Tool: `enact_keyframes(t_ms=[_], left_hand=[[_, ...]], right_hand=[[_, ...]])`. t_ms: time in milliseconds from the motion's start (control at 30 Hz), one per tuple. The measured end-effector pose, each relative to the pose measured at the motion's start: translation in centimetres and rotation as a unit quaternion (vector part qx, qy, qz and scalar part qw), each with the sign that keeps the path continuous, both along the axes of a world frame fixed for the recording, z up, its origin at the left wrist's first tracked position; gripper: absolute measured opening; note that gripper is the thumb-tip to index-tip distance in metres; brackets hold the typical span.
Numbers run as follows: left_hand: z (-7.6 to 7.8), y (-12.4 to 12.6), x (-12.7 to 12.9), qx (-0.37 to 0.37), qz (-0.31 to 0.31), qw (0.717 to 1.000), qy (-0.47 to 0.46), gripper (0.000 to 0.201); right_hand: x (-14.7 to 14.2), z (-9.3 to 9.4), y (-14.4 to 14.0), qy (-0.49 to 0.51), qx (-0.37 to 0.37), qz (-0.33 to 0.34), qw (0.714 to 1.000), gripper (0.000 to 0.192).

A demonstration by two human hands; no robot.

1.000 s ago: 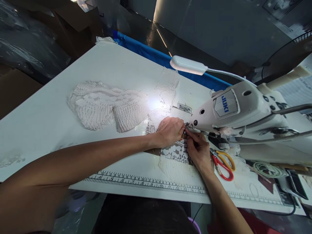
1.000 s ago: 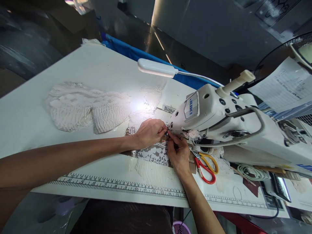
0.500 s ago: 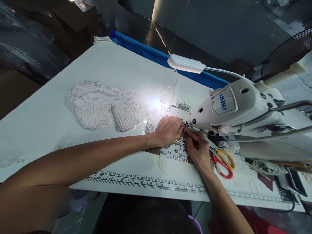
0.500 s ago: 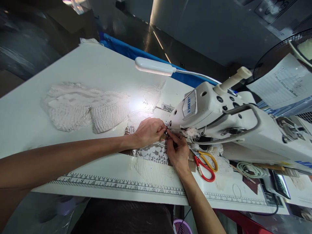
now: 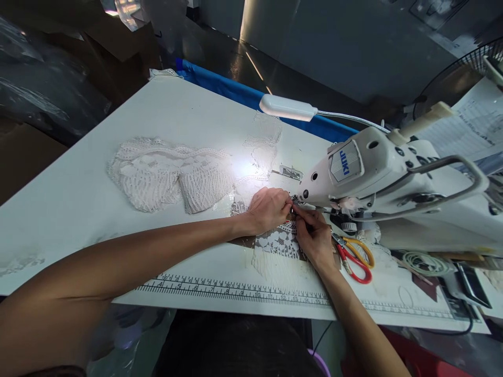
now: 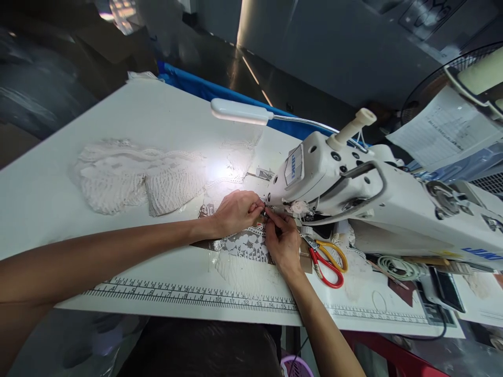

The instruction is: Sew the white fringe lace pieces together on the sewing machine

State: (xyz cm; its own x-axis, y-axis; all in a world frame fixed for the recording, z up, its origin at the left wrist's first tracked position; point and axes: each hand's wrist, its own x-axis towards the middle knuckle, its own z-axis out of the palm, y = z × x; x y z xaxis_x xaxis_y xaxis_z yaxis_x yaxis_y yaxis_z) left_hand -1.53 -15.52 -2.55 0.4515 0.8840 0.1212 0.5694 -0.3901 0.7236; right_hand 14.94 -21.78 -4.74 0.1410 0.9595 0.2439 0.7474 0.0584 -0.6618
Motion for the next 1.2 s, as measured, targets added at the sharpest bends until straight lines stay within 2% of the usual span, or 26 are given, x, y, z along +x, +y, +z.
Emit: enact_keyframes(t_ms=[167, 667, 900, 1200], left_hand=[[0.1, -0.1, 0.0, -0.001, -0.004, 1.0, 0.004, 0.023], [0.2, 0.0, -0.1, -0.014, 0.0, 1.0, 0.0, 0.02], [-0.3, 0.3, 0.0, 0.009, -0.005, 1.0, 0.016, 0.021], [-1.6, 0.4, 0.3, 0.05, -0.004, 0.999, 0.015, 0.019]], right_hand=[[-0.1, 0.1, 0.0, 0.003, 0.007, 0.001, 1.0, 0.038], [0.0, -0.1, 0.0, 0.009, -0.01, -0.009, 1.0, 0.038], [0.6, 0.7, 0.6, 0.04, -0.02, 0.05, 0.998, 0.034], [-0.2, 0.5, 0.0, 0.026, -0.007, -0.008, 1.0, 0.03]])
